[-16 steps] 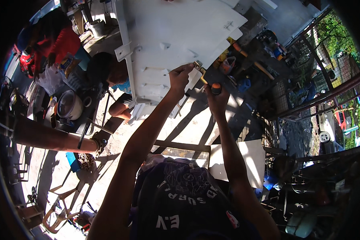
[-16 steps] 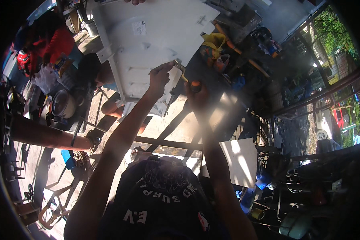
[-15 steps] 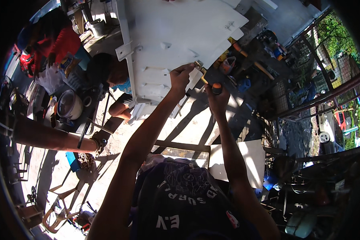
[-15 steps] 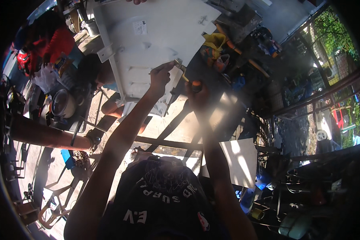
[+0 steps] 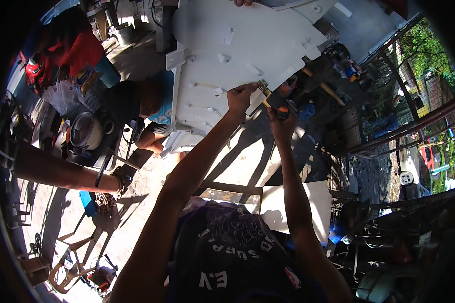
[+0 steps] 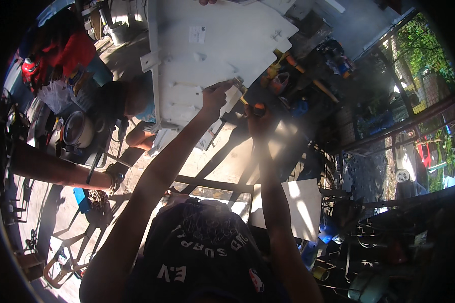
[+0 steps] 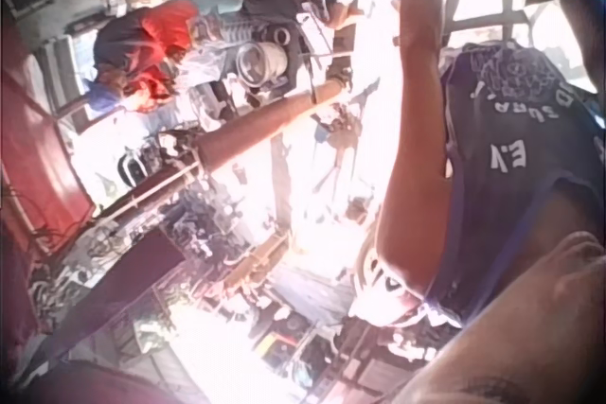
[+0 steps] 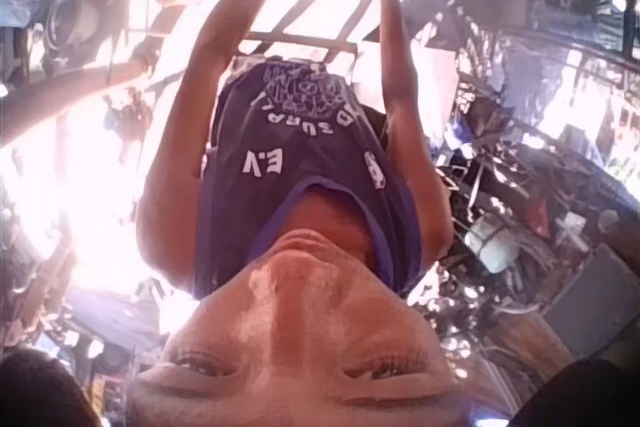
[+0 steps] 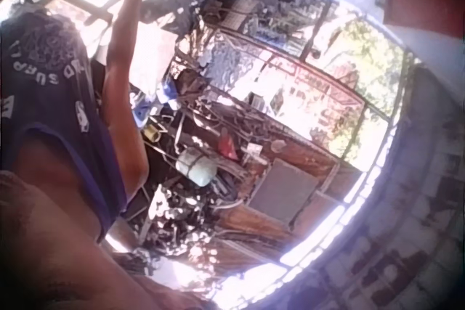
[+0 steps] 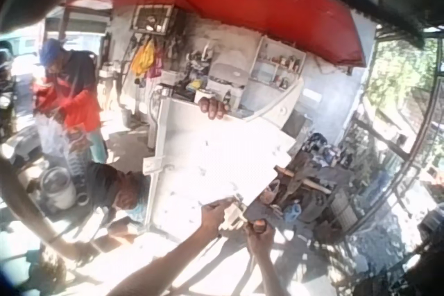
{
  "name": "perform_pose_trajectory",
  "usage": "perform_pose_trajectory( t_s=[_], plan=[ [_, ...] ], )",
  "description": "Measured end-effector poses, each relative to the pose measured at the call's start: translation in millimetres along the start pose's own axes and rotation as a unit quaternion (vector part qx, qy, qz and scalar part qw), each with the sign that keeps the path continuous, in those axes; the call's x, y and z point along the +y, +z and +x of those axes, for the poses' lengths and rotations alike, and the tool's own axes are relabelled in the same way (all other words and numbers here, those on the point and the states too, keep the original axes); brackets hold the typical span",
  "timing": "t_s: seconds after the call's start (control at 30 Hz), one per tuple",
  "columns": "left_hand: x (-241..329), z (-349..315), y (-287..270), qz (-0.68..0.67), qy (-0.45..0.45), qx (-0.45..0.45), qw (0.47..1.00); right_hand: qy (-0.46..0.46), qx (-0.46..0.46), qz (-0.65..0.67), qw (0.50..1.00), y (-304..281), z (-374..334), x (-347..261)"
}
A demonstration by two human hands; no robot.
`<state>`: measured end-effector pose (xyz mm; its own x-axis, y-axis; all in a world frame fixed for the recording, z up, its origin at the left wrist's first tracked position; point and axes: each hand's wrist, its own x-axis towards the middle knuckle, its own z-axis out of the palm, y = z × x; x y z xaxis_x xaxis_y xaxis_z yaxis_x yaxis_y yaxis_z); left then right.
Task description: The person attaches metal brackets to a white plastic appliance part using a screwdriver. They repeatedly position the brackets, insert screws, and tighten them while another person holds the part steady.
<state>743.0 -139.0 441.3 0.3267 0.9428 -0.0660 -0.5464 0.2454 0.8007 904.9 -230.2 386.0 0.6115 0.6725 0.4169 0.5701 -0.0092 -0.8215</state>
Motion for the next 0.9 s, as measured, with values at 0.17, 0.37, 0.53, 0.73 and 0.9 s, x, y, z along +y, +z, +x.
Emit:
perform_pose_trajectory(
  t_s=[0.17, 0.37, 0.53, 0.73, 0.9],
  plan=[
    [-7.1, 4.0, 2.0, 0.003, -0.03, -0.011, 0.999, 0.027, 0.011, -0.004, 1.0, -1.0, 5.4, 24.2],
    [-12.0, 0.1, 10.8, 0.018, -0.061, -0.006, 0.998, 0.092, -0.002, -0.007, 0.996, -6.8, 6.9, 41.4],
    [-12.6, -1.3, 9.5, 0.016, -0.079, -0.022, 0.997, 0.098, 0.014, 0.013, 0.995, -9.4, 2.2, 43.5],
    [-16.3, 0.3, 4.3, 0.021, -0.064, -0.018, 0.998, 0.084, 0.009, 0.002, 0.996, -7.1, 1.8, 42.0],
    [-16.4, 2.4, 7.1, 0.007, -0.051, -0.011, 0.999, 0.056, 0.017, 0.018, 0.998, -8.2, 5.1, 43.9]
  ],
)
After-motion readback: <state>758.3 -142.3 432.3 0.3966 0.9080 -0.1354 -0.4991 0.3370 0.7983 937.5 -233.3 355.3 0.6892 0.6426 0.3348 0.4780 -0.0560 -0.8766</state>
